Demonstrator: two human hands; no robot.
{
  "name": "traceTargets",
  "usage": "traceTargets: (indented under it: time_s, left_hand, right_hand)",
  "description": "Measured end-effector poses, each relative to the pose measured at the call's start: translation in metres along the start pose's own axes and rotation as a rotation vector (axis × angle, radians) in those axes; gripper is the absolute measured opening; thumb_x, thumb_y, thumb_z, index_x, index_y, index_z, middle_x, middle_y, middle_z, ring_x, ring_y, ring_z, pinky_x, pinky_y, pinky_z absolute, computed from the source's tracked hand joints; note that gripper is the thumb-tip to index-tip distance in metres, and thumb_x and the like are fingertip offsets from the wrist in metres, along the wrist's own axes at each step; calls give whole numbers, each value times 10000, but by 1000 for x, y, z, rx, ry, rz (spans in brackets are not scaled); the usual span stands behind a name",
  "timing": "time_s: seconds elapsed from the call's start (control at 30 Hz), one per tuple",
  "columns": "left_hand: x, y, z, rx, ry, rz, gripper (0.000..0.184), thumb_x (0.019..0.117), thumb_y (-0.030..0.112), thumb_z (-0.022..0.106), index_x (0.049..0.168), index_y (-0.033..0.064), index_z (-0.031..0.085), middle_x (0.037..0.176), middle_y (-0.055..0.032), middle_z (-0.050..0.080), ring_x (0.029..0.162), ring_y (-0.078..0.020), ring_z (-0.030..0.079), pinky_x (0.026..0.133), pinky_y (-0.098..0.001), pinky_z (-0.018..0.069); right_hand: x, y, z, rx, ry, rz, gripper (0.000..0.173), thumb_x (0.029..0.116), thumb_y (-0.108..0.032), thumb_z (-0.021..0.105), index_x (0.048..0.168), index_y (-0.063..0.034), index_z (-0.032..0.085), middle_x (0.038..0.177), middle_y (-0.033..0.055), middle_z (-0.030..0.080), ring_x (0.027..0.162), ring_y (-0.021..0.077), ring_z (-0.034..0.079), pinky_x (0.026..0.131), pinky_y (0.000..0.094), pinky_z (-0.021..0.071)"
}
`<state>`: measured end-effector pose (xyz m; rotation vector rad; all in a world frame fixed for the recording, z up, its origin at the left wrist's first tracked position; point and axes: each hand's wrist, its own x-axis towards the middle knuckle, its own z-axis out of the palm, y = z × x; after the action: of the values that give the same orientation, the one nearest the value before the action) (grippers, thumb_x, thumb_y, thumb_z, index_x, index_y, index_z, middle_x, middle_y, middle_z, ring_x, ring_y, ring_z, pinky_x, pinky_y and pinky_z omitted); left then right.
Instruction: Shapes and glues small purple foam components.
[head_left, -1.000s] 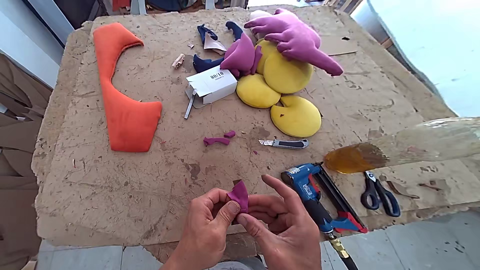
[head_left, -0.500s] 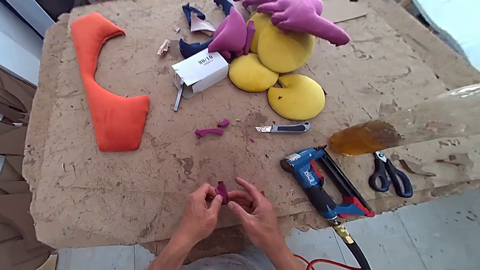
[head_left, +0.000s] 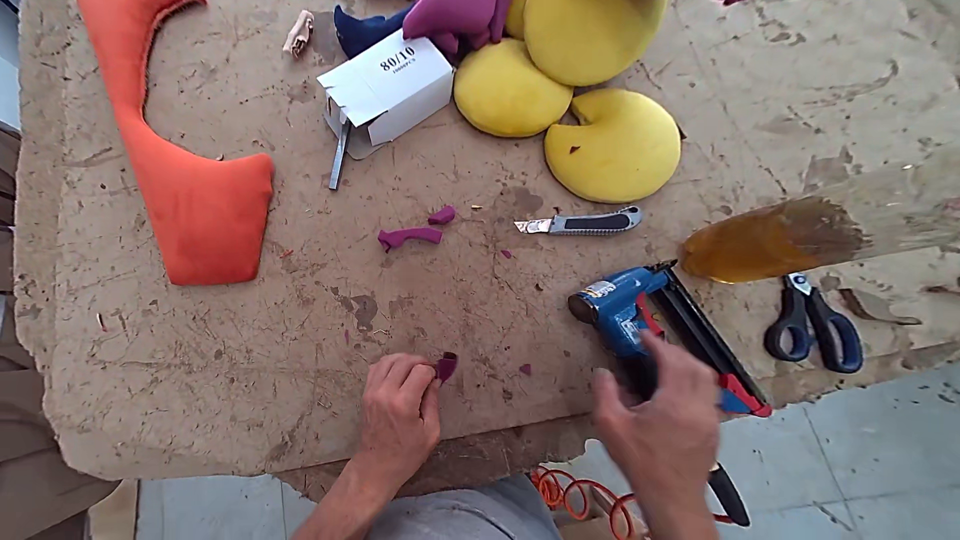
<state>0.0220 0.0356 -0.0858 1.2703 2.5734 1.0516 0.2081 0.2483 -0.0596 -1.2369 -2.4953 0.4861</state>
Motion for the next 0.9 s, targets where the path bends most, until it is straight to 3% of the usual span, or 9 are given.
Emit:
traceTargets:
  time_s: [0.07,0.13,0.33,0.4,0.5,0.6,0.7,0.8,0.9]
  left_hand:
    - [-1,6,5,-52,-78,3,133,947,201,653,891,130,751,1209,-5,718,1188,-175,651,1013,-413,547]
    - [-6,10,17,-30,-107,45,134,949,201,646,895,148,757,1142,23,740,1161,-152,663,1007,-394,541]
    - [-17,13,36,-24,0,63,84,895,142,689,855,131,762,1059,19,753,1113,-164,670,966,-329,562]
    - [-17,15,34,-87,12,-7,100,875,142,724,969,112,743,1054,29,743,1108,-138,667,955,-296,573]
    - [-16,16,30,-110,-7,-75,450,854,168,754,1276,73,634,1121,27,737,1118,-118,663,940,-307,581]
    - [-17,18,28,-58,-24,-44,507,802,225,719,1284,77,667,1153,10,732,1154,-148,649,932,-336,583]
    - [-18,18,27,-5,-48,-4,416,843,279,728,1224,112,716,1168,8,732,1181,-169,640,965,-339,566]
    - [-18,15,32,-11,-34,20,185,955,259,695,1069,154,797,1141,15,748,1161,-164,655,989,-319,551]
    - [-17,14,33,-87,-19,-44,138,947,230,695,958,167,817,1058,42,755,1096,-136,659,940,-288,554]
  right_hand:
    - [5,32,-5,-140,-20,49,732,879,-394,644,1481,-6,488,1440,340,482,1316,575,462,996,741,399]
    - [8,46,-5,-199,-70,82,823,864,-486,633,1509,-10,447,1410,352,504,1262,586,506,944,743,425]
    - [20,48,3,-189,-117,130,870,884,-428,717,1548,-7,346,1275,367,575,1113,606,575,858,764,438]
    - [27,46,1,-159,-132,144,854,885,-326,753,1568,-41,326,1284,367,576,1096,613,584,840,785,436]
    - [31,48,-3,-102,-155,199,877,846,-287,781,1574,-86,335,1274,323,609,1107,575,600,847,780,439]
    - [28,53,-11,-44,-155,246,864,818,-313,788,1556,-118,383,1253,274,633,1096,517,620,847,747,458]
    - [18,51,-29,16,-176,266,843,796,-393,741,1535,-130,434,1220,244,656,1046,442,653,831,680,498]
    - [5,41,-55,95,-195,238,769,741,-350,700,1438,-60,552,1029,184,695,827,277,667,690,513,531]
    - [-16,27,-82,252,-261,223,528,808,-319,786,1141,58,628,929,86,692,802,79,664,709,313,573]
